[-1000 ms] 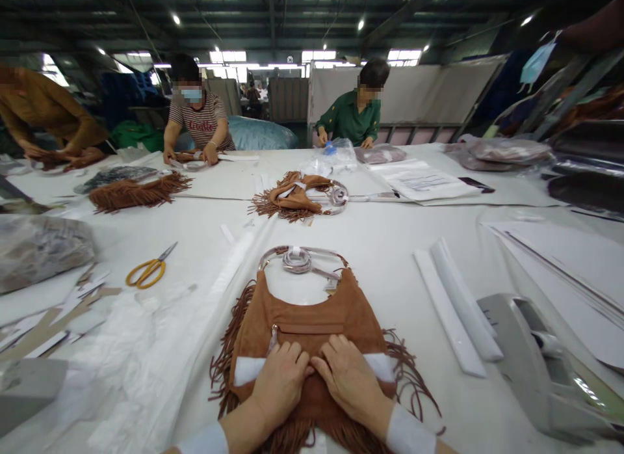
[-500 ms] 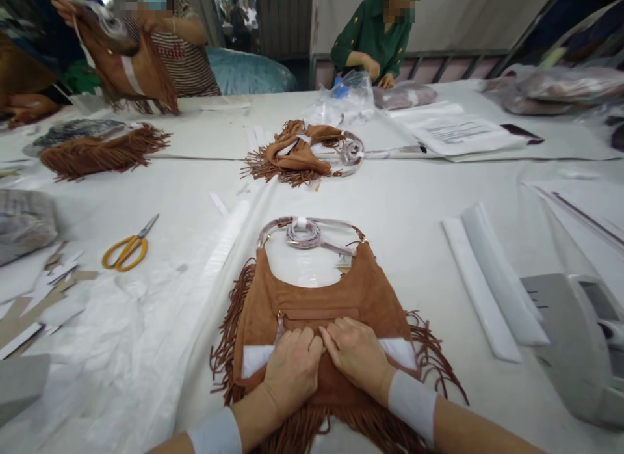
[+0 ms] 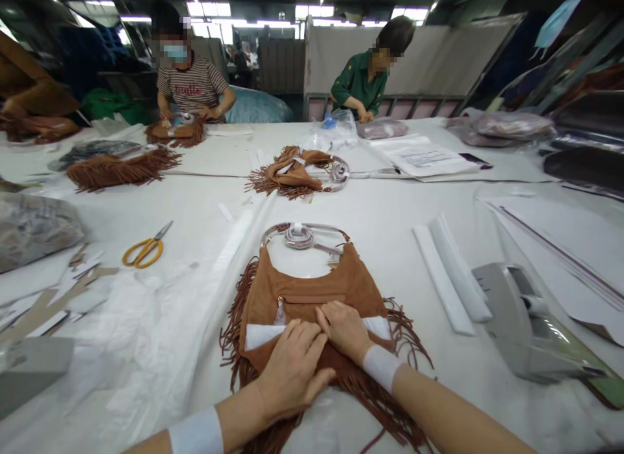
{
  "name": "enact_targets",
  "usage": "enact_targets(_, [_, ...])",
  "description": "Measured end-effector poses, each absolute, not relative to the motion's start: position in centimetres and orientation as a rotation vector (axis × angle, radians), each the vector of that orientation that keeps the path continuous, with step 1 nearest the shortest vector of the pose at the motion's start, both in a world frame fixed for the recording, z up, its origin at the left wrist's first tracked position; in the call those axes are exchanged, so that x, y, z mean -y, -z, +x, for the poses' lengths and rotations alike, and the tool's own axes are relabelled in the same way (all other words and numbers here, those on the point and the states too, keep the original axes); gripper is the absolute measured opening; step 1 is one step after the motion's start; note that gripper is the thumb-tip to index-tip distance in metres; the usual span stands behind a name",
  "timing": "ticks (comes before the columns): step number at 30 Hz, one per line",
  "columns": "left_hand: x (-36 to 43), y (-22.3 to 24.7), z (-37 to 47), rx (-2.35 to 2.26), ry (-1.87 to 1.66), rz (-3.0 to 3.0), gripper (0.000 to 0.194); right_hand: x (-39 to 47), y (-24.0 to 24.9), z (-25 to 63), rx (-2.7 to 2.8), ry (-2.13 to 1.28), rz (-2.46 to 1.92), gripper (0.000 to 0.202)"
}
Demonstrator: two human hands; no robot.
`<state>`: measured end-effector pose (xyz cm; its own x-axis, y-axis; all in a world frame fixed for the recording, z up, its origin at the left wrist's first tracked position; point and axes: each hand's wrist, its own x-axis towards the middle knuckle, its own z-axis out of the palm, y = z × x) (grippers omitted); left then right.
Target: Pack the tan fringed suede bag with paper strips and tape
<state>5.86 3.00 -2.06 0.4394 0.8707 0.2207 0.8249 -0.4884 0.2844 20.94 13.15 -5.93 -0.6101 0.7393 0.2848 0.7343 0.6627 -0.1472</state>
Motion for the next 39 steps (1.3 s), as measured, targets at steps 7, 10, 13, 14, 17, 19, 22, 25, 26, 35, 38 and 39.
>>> enact_targets(7, [-2.3,4.4,3.7,-1.401,-0.108,2.786,0.069,-13.0,6.2,21.1,2.540,-0.034,-1.148,0.030])
enact_targets(10, [-2.6,4.5,3.1,-1.349,-0.046,2.811,0.071,-13.0,6.0,21.0,2.530,-0.046,-1.124,0.032])
enact_targets(13, [-2.7,4.7,3.1,-1.341,-0.026,2.824,0.073,-12.8,5.0,21.2,2.520,-0.059,-1.081,0.034])
enact_targets(14, [-2.6,4.9,3.2,-1.346,-0.025,2.825,0.074,-12.5,4.5,21.4,2.519,-0.062,-1.061,0.033])
enact_targets(17, [-2.6,5.1,3.1,-1.338,-0.029,2.810,0.078,-10.6,3.1,22.6,2.521,-0.127,-0.958,0.021])
enact_targets(19, [-2.7,4.8,2.9,-1.305,-0.021,2.780,0.082,-8.8,2.9,23.7,2.542,-0.180,-0.904,0.042])
enact_targets(22, [-2.9,3.8,2.7,-1.232,0.020,2.724,0.092,-6.4,4.0,25.1,2.637,-0.169,-0.891,0.078])
enact_targets(25, [-2.8,3.3,3.7,-1.269,0.030,2.682,0.095,-5.1,6.0,25.4,2.705,-0.088,-0.903,0.086])
enact_targets(26, [-2.6,3.4,4.2,-1.327,0.021,2.673,0.093,-4.9,6.5,25.3,2.702,-0.056,-0.919,0.086])
enact_targets(35, [-1.4,6.0,5.0,-1.531,0.000,2.811,0.064,-6.6,7.6,28.2,2.734,0.184,-0.793,0.071])
enact_targets(38, [-1.8,5.8,4.0,-1.459,0.019,2.855,0.068,-7.7,7.4,31.0,2.775,0.278,-0.691,0.069])
enact_targets(39, [-1.9,5.7,3.8,-1.443,0.017,2.861,0.070,-8.0,7.1,32.0,2.785,0.304,-0.660,0.068])
